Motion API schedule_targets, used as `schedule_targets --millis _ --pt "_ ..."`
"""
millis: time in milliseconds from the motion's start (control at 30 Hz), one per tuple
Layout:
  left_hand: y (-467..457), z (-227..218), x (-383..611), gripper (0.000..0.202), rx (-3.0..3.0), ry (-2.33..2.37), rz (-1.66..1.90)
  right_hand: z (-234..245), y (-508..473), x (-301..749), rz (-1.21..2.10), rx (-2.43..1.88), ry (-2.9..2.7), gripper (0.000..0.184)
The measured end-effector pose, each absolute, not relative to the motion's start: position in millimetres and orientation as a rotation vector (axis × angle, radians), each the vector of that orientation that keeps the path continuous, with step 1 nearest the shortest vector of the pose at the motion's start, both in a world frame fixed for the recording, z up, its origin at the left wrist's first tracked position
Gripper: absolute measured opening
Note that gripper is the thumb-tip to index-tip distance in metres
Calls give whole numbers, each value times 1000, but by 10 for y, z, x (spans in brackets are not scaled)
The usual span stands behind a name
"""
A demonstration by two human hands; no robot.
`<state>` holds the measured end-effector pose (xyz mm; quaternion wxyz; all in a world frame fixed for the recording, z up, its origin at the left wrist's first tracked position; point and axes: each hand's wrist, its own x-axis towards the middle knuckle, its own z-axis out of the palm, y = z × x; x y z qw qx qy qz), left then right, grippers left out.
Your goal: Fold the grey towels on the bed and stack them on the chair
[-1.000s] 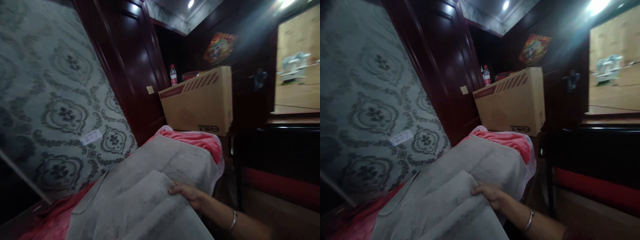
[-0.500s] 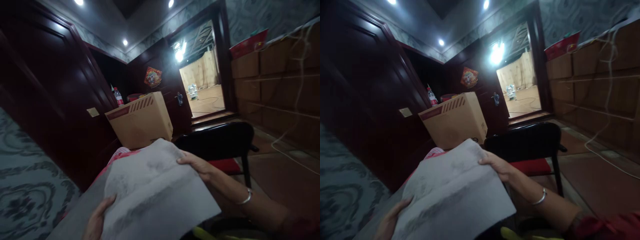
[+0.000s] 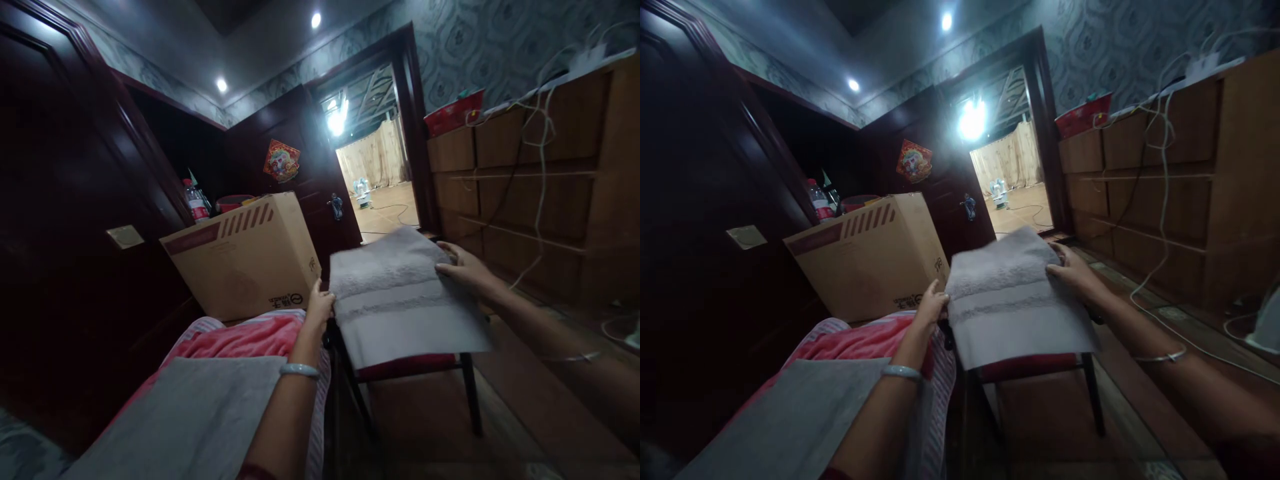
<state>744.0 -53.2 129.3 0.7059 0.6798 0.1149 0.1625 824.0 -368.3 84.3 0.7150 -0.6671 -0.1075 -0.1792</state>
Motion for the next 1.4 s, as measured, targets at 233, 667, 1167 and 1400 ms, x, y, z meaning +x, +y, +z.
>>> schedule_targets --millis 233,667,1167,1400 --pt "-412 1022 7581 47 1672 198 437 532 -3721 8428 -669 -1824 -311 42" --pt "-548 617 7410 37 1760 21 646 614 -3953 8322 -680 -2027 -460 55" --pt "-715 1336 7576 95 2855 -447 491 885 -3665 8360 -744 -2663 -1049 94" --pt "-648 1091 7652 75 2998 -533 609 877 -3737 8419 -685 -2596 -1128 76"
